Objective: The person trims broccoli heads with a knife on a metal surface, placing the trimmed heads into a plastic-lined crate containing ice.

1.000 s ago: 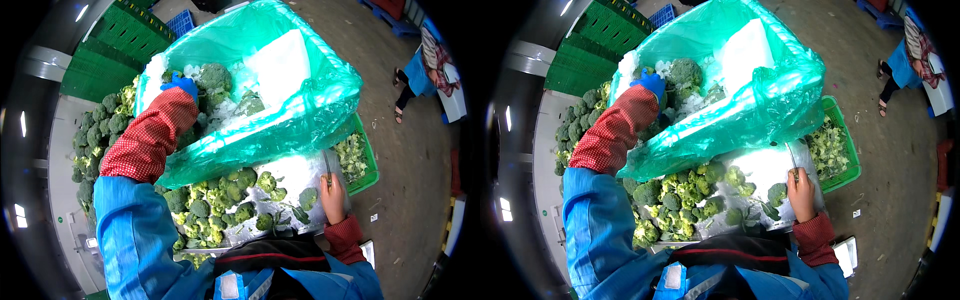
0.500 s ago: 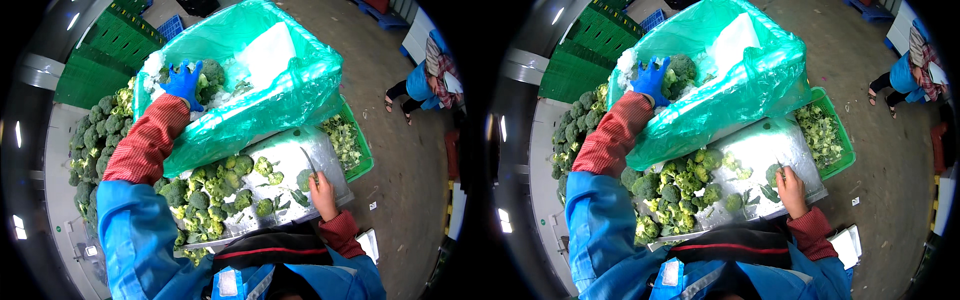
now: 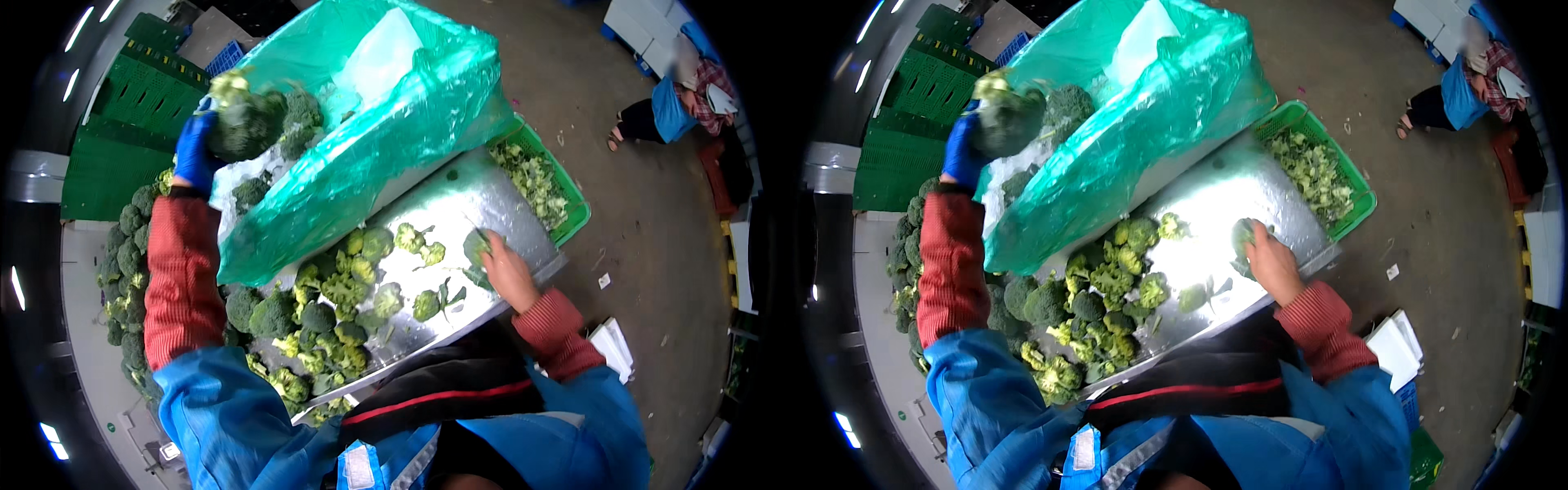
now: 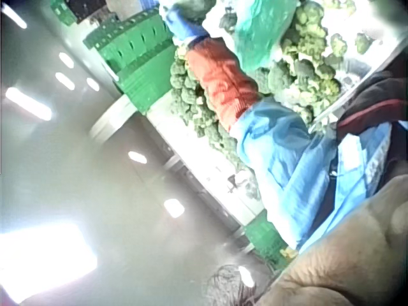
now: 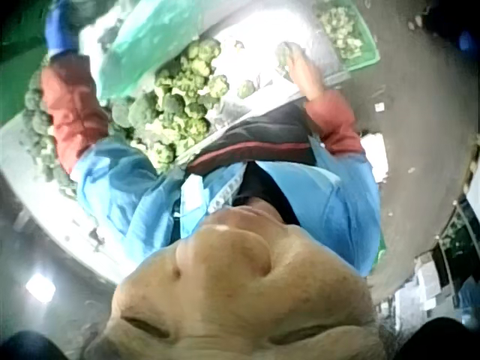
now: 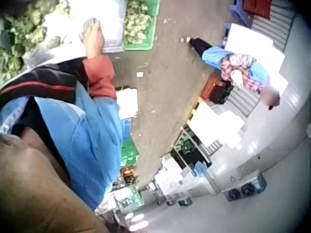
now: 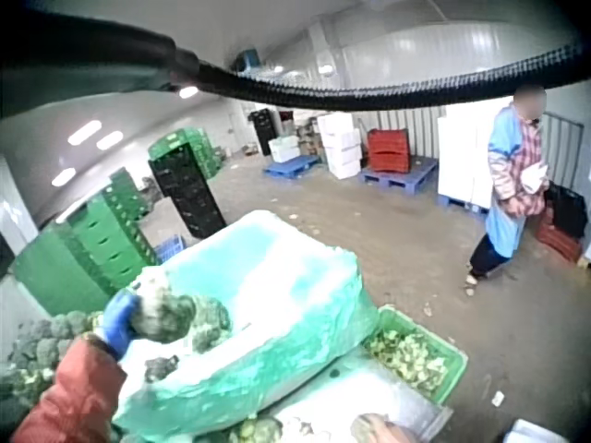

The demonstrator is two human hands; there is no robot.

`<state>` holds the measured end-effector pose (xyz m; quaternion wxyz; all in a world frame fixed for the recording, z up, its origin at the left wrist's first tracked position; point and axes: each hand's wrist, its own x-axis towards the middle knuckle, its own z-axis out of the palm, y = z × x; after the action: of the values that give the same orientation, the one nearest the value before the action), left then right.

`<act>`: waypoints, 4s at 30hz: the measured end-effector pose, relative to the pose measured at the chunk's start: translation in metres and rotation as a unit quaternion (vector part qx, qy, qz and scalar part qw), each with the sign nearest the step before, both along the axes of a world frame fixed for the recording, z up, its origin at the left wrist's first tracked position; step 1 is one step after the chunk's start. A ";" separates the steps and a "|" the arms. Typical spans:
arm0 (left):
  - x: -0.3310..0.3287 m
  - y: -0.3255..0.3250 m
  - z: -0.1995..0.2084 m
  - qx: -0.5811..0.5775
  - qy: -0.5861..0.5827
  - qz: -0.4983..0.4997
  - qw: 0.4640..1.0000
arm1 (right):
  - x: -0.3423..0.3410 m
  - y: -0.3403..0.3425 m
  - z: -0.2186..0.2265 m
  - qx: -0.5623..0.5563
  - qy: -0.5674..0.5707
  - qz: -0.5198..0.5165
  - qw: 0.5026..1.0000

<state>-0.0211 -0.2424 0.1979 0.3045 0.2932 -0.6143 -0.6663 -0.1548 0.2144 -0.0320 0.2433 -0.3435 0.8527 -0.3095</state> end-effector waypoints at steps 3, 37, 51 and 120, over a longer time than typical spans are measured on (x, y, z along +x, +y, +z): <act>0.031 0.047 0.044 -0.239 -0.079 -0.134 0.959 | 0.034 -0.029 -0.021 -0.098 -0.051 0.070 0.991; -0.052 0.299 -0.199 -0.337 -0.244 -0.044 0.908 | -0.014 -0.010 0.026 0.013 0.096 0.134 0.986; -0.038 0.310 -0.198 -0.405 -0.135 -0.111 0.897 | -0.042 -0.023 -0.016 0.079 -0.184 0.125 0.972; 0.017 0.312 -0.247 0.161 0.025 0.146 0.976 | 0.058 0.006 0.000 -0.085 -0.248 0.020 0.965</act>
<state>-0.0040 0.0692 -0.0492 0.3624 0.4084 -0.4418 -0.7118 -0.0965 0.2201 -0.0315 0.4232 -0.2927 0.7292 -0.4511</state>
